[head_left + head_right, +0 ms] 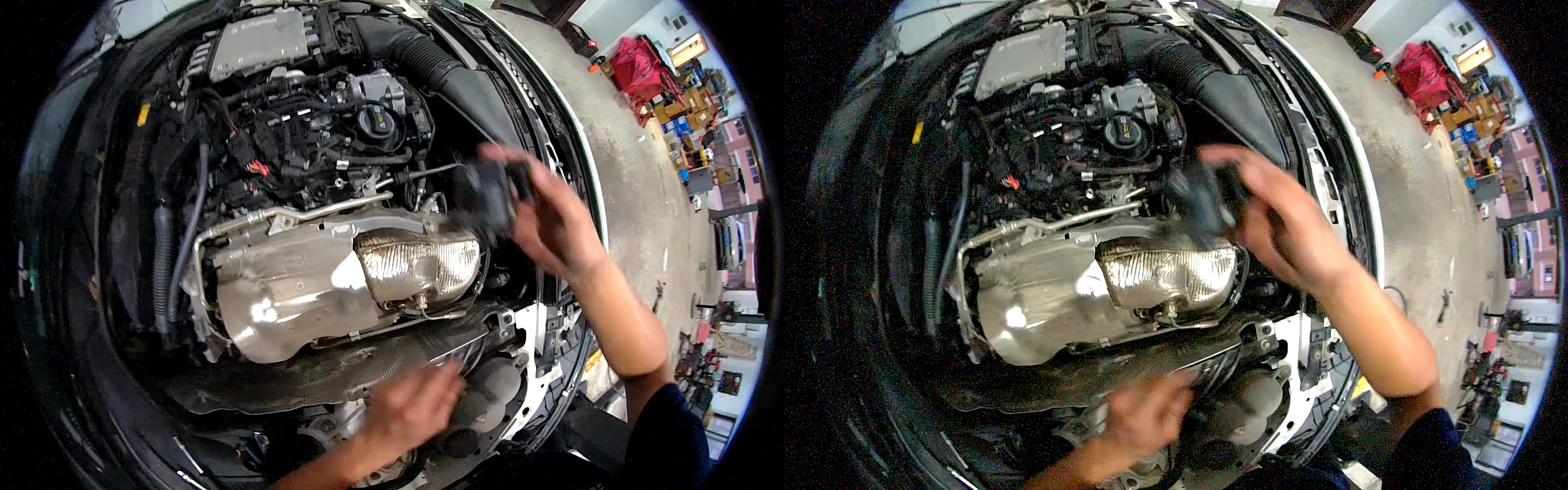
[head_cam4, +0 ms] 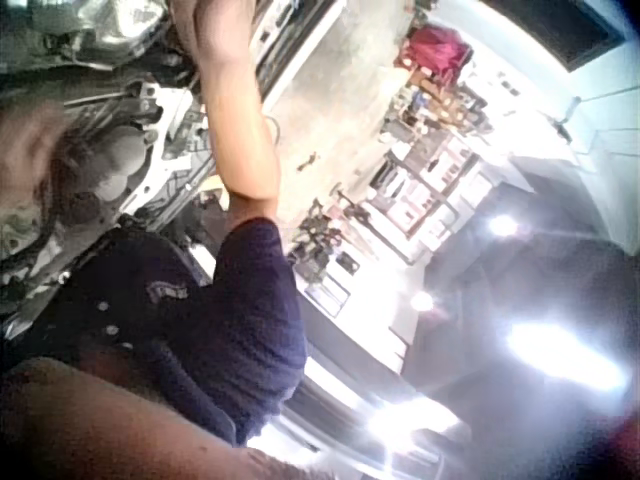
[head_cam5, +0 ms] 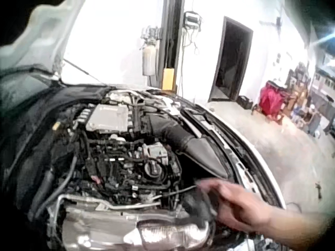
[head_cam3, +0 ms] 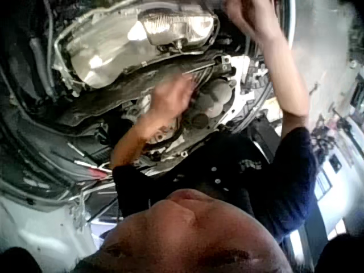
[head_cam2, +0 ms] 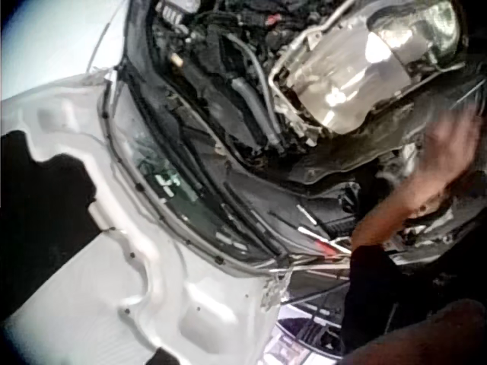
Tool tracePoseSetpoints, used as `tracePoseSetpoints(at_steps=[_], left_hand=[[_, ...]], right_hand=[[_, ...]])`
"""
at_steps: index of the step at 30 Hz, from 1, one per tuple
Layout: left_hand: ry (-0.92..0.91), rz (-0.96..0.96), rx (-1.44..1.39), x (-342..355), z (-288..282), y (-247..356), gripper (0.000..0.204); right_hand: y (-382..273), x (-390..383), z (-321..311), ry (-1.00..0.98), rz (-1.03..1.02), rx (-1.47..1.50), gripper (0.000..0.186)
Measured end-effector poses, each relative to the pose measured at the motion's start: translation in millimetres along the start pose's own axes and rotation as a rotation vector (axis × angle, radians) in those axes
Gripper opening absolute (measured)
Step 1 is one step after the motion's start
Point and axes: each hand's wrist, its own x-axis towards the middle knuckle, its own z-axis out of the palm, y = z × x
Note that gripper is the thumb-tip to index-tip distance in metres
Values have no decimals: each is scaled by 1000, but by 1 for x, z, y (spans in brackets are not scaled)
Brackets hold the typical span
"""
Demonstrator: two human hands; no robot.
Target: The person removes a component from the engine, retrieves a new part from a tool chest, and installs it onto the engine using a screwdriver.
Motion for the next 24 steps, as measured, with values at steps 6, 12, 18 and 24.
tracePoseSetpoints(at_steps=[6, 12, 18, 24], left_hand=[[181, -193, 718, 120, -121, -38, 27], [-329, -131, 940, 183, -126, -70, 22], [-456, -70, 1150, 199, -117, -78, 17], [-412, -85, 1206, 202, -111, -84, 15]], right_hand=[[9, -115, -82, 224, 138, 70, 58], [26, -178, -130, 396, 199, 209, 59], [26, -204, -143, 460, 224, 205, 58], [38, -206, -146, 446, 245, 244, 58]])
